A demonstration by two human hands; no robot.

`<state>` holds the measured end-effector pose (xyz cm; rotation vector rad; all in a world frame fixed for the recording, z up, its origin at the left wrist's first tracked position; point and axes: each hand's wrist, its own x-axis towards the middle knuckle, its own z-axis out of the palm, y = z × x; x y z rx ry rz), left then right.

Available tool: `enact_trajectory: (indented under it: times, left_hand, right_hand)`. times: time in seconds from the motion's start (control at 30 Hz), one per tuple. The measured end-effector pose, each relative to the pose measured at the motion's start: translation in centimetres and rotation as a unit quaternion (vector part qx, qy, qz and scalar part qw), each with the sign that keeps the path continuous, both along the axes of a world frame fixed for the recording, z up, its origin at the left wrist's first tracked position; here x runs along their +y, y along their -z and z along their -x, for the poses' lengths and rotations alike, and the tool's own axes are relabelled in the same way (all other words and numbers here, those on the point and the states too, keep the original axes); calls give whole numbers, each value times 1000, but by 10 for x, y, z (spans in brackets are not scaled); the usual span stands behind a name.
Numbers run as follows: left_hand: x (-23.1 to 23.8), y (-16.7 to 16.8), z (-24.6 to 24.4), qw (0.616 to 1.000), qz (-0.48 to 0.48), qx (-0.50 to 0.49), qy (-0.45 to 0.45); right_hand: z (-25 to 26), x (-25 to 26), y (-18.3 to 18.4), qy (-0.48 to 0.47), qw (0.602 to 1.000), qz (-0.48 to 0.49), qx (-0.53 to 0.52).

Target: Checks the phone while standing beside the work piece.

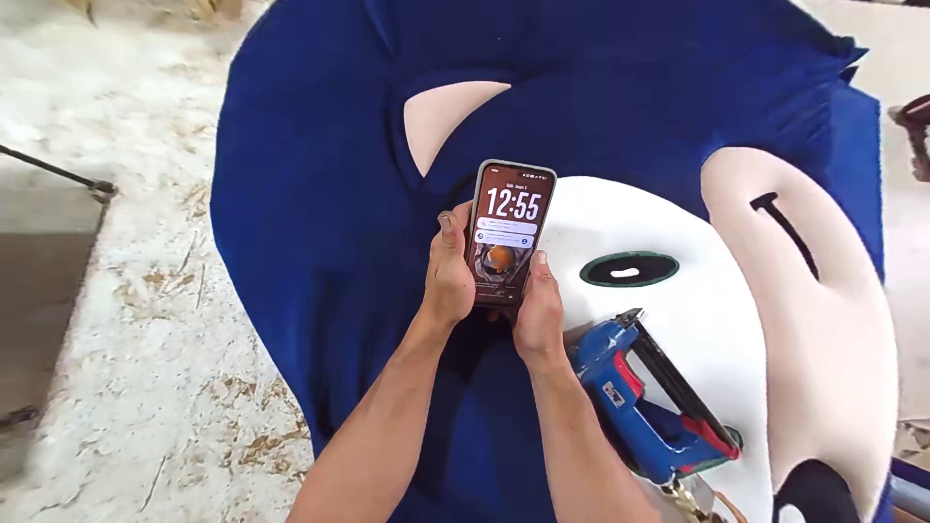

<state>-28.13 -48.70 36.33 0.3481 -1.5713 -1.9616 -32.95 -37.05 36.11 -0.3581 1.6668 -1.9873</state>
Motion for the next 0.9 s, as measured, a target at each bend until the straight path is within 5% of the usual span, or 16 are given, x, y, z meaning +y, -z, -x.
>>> enact_trajectory:
  times: [0.9]
  left_hand:
    - [2, 1, -2, 1000, -6, 3, 0]
  right_hand:
    - [-1, 1, -3, 5, 1000, -11, -27]
